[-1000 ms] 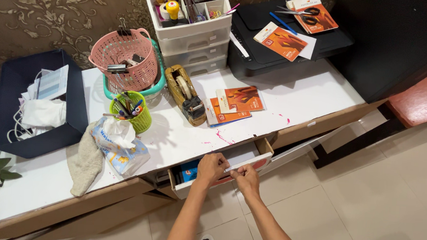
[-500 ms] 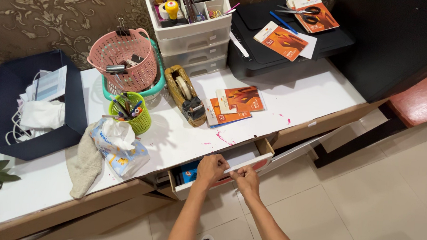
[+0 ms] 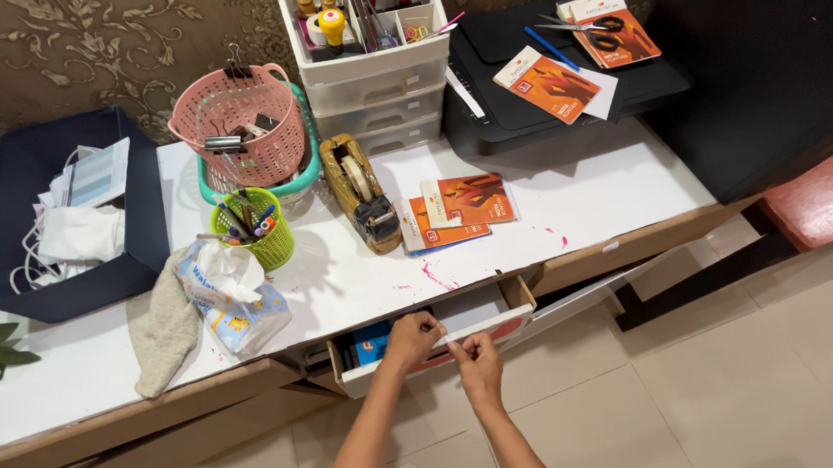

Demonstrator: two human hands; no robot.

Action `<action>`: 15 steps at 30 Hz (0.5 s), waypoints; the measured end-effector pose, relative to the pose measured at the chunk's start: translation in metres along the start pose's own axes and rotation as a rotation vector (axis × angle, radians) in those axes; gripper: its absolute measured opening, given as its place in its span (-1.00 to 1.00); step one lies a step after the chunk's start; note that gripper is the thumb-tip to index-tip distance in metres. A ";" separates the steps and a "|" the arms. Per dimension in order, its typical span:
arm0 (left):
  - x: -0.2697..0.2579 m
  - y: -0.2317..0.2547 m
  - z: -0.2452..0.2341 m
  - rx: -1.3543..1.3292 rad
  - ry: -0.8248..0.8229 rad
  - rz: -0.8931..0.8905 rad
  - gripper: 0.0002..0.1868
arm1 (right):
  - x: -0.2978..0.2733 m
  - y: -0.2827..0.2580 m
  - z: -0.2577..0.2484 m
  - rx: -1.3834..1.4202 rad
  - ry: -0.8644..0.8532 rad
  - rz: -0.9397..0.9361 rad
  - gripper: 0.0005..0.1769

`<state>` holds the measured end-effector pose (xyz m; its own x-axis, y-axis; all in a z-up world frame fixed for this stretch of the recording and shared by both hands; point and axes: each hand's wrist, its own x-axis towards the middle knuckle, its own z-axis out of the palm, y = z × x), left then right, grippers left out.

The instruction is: The person assembles small notebooks by applying adhesive tape to the spine, writing on the cover with a pen, and cutting excess tape with scissors. The person also opens a drawer to store a completed notebook and flips through the pages of another notebook.

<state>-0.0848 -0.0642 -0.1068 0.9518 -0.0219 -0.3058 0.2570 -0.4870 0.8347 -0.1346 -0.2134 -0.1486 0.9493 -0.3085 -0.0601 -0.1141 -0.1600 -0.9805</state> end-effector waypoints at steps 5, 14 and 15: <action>0.008 -0.010 0.004 -0.092 -0.032 -0.016 -0.74 | -0.007 -0.004 0.005 -0.013 0.064 -0.006 -0.67; 0.009 -0.013 0.007 -0.134 0.027 -0.001 -0.75 | -0.015 -0.004 0.006 -0.016 0.044 0.057 -0.71; 0.008 -0.013 0.008 -0.087 0.057 0.061 -0.77 | -0.014 -0.002 0.006 -0.031 0.033 0.057 -0.70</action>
<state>-0.0815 -0.0651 -0.1238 0.9735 0.0018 -0.2287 0.2095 -0.4085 0.8884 -0.1456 -0.2032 -0.1467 0.9311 -0.3482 -0.1087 -0.1769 -0.1702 -0.9694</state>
